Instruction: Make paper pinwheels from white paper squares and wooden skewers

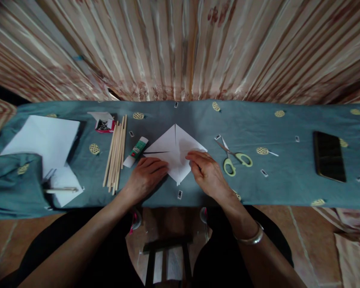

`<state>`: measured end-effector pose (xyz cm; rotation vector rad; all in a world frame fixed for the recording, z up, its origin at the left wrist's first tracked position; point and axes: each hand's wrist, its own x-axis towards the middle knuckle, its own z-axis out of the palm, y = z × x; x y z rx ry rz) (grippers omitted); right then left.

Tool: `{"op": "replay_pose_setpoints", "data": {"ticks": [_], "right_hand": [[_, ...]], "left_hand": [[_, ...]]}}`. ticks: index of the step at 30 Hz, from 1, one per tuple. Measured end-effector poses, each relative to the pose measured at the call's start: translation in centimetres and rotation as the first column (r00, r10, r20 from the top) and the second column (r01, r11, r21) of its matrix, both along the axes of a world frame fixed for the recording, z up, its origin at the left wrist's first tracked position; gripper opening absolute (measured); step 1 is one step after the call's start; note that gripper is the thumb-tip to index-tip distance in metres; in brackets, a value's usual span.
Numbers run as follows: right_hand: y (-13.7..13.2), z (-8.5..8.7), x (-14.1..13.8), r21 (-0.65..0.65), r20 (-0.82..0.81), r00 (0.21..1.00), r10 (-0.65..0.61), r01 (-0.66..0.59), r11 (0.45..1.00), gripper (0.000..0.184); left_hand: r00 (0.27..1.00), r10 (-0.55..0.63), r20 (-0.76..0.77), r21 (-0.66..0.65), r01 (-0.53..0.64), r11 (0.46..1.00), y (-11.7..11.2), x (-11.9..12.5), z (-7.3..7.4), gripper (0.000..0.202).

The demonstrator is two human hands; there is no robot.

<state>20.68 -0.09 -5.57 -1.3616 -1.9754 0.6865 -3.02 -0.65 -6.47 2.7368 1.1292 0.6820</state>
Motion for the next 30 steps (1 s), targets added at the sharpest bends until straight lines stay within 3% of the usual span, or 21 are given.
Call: {"op": "replay_pose_setpoints", "data": {"ticks": [4, 7, 12, 18, 22, 30], "right_hand": [[-0.5, 0.5, 0.5, -0.144, -0.090, 0.995, 0.049, -0.062, 0.988, 0.034], [-1.0, 0.9, 0.6, -0.295, -0.202, 0.977, 0.066, -0.125, 0.947, 0.035], [-1.4, 0.7, -0.3, -0.384, -0.363, 0.931, -0.047, -0.103, 0.918, 0.007], [-1.2, 0.1, -2.0, -0.335, -0.340, 0.934, -0.106, -0.015, 0.942, 0.004], [-0.9, -0.1, -2.7, -0.222, -0.200, 0.975, -0.100, 0.054, 0.974, 0.005], [-0.6, 0.1, -3.8, -0.064, 0.004, 0.994, -0.108, 0.108, 0.992, 0.010]], "left_hand": [[0.991, 0.048, 0.124, -0.102, -0.035, 0.994, -0.5, 0.7, 0.0, 0.019], [0.976, 0.053, 0.211, -0.169, -0.016, 0.985, -1.2, 1.0, 0.2, 0.018], [0.964, 0.042, 0.262, -0.180, 0.006, 0.984, -2.2, 1.1, 0.2, 0.014], [0.962, 0.099, 0.254, -0.254, -0.032, 0.967, -2.6, 1.1, -0.1, 0.016], [0.960, 0.111, 0.259, -0.270, -0.039, 0.962, -2.6, 1.1, -0.1, 0.026], [0.955, 0.086, 0.284, -0.225, -0.021, 0.974, -2.3, 1.3, -0.4, 0.022]]}}
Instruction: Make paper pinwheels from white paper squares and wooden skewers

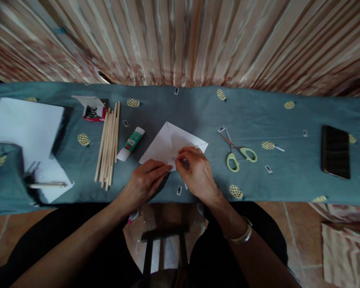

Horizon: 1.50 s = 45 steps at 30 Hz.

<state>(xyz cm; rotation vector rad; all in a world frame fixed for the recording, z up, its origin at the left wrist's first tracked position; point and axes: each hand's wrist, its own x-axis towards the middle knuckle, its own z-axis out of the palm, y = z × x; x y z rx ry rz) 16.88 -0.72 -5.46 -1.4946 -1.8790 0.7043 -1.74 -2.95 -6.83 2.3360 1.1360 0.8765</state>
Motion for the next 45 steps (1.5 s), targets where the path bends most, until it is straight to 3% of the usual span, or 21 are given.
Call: {"op": "replay_pose_setpoints", "data": {"ticks": [31, 37, 45], "right_hand": [[-0.23, -0.19, -0.44, 0.091, 0.105, 0.994, -0.029, 0.019, 0.996, 0.009], [-0.37, -0.19, -0.42, 0.110, 0.128, 0.992, -0.012, -0.002, 0.994, 0.009], [-0.88, -0.73, -0.19, 0.231, 0.258, 0.965, 0.039, -0.101, 0.968, 0.020]], "left_hand": [[1.000, -0.005, -0.021, -0.054, 0.004, 0.999, 0.50, 0.22, 0.05, 0.020], [0.999, -0.002, -0.032, -0.081, -0.001, 0.997, 0.59, 0.32, 0.11, 0.019], [0.999, -0.001, -0.053, -0.078, -0.003, 0.997, 0.63, 0.38, 0.27, 0.019]]}}
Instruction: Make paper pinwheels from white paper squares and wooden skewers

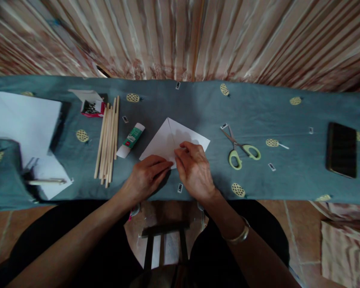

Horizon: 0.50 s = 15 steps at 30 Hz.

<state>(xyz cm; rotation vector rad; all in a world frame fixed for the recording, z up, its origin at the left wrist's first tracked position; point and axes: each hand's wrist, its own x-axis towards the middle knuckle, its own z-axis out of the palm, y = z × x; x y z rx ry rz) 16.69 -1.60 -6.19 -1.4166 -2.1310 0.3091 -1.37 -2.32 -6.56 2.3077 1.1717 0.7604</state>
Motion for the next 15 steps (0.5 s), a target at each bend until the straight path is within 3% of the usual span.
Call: {"op": "replay_pose_setpoints", "data": {"ticks": [9, 15], "right_hand": [[-0.75, -0.46, -0.73, 0.044, 0.185, 0.979, 0.090, -0.100, 0.994, 0.036], [-0.65, -0.94, -0.97, -0.005, 0.175, 0.978, 0.113, -0.114, 0.993, 0.040]], "left_hand": [[1.000, -0.003, -0.010, -0.014, 0.003, 1.000, -0.13, -0.02, 0.07, 0.020], [0.999, 0.007, -0.037, -0.029, -0.008, 1.000, -0.42, 0.10, 0.43, 0.018]]}}
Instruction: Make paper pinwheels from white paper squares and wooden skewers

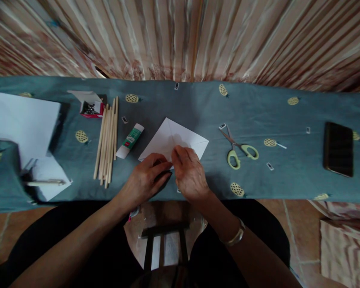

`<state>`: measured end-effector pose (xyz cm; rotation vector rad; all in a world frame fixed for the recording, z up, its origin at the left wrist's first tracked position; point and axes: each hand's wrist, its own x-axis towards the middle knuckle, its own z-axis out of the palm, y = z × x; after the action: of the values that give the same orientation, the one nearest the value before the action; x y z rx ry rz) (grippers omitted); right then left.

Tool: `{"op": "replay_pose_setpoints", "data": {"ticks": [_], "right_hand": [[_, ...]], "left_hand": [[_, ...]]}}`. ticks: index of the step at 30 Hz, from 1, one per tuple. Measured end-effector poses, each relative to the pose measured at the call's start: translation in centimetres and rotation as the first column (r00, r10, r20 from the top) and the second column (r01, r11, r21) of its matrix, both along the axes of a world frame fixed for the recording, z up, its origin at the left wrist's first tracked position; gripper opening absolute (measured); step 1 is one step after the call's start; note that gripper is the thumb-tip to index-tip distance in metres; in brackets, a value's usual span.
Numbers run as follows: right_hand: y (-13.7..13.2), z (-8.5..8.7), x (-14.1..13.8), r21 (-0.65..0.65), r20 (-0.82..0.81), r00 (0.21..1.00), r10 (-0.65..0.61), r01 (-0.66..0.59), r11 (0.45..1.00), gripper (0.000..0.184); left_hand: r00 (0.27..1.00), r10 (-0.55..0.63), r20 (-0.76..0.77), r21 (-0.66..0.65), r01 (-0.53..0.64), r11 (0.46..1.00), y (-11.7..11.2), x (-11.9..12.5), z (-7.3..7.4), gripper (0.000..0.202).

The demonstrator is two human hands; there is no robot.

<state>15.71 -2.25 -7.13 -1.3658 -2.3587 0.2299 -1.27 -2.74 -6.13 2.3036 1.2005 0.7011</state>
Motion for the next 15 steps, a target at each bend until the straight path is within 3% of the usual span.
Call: {"op": "replay_pose_setpoints", "data": {"ticks": [5, 9, 15], "right_hand": [[0.0, 0.0, -0.3, -0.021, -0.006, 1.000, -0.012, 0.012, 1.000, 0.040], [0.5, 0.8, 0.9, -0.017, -0.105, 0.994, -0.019, 0.018, 1.000, 0.042], [3.7, 1.5, 3.5, -0.001, -0.099, 0.972, -0.215, 0.216, 0.976, 0.050]], "left_hand": [[1.000, -0.008, -0.024, 0.036, 0.009, 0.999, 0.0, 0.0, -0.2, 0.017], [0.999, -0.005, -0.041, 0.066, 0.007, 0.998, 0.0, 0.0, -0.3, 0.016], [0.994, -0.030, -0.105, 0.116, 0.042, 0.992, 0.3, -0.1, 0.0, 0.018]]}}
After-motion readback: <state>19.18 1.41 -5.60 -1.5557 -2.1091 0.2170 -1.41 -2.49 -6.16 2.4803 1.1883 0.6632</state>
